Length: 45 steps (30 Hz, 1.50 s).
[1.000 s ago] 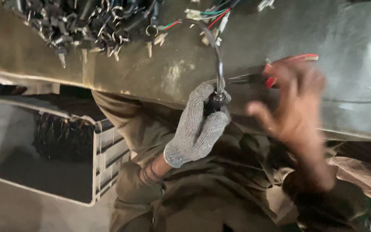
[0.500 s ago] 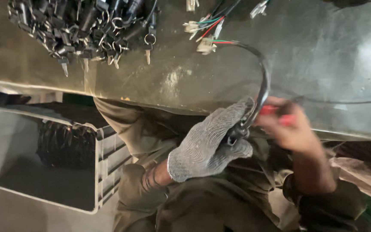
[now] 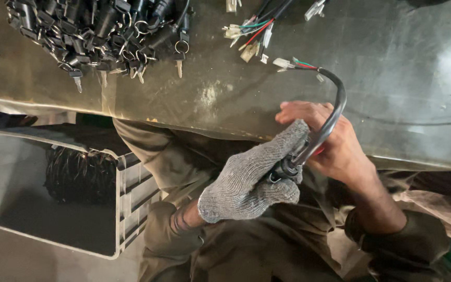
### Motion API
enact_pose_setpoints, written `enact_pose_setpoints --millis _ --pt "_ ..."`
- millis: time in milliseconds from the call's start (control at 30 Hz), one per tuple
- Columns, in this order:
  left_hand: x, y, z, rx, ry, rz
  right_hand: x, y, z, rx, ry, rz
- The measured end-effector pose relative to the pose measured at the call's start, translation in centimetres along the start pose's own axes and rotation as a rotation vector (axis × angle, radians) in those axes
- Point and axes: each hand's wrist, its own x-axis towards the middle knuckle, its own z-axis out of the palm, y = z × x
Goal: The person sits on the floor and assembles key cables by stripping wire ends, inserting them into black plastic housings, and crimping the connections with pliers. The person handles multiple cables one at a time, placing finished units on the table.
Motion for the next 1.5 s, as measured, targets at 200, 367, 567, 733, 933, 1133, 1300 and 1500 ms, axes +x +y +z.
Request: enact_pose_setpoints --millis 200,367,567,733,933,1133,1300,1500 --pt "0.1 0.0 0.2 0.0 -0.004 -0.03 -0.6 1.1 0.6 -0.026 0.001 -0.09" --pt "0.2 0.5 0.4 0.113 0.032 -0.016 -1.4 2.1 0.4 -0.227 0.019 -0.056" --pt "0.5 0.2 0.2 0.222 0.092 0.089 -1.7 1.9 0.1 -0.223 0.005 0.01" --pt "1.2 -0.6 0.2 0.735 0.227 0.203 -2.5 0.2 0.2 -0.197 -0.014 0.135" --pt "1.3 -0.7 0.6 0.755 0.217 0.141 -2.4 -0.3 1.6 -0.497 0.12 0.276" --pt "0.6 0.0 -0.5 -0.016 -0.121 -0.042 -1.4 1.3 1.7 -0.348 0.169 -0.097" --pt "0.3 -0.7 -0.2 -0.126 -0.064 -0.107 -1.6 3.0 2.1 -0.192 -0.11 0.194" --pt "0.0 0.2 -2.7 0.463 0.298 0.055 -1.7 4.3 1.0 -0.449 0.018 0.116"
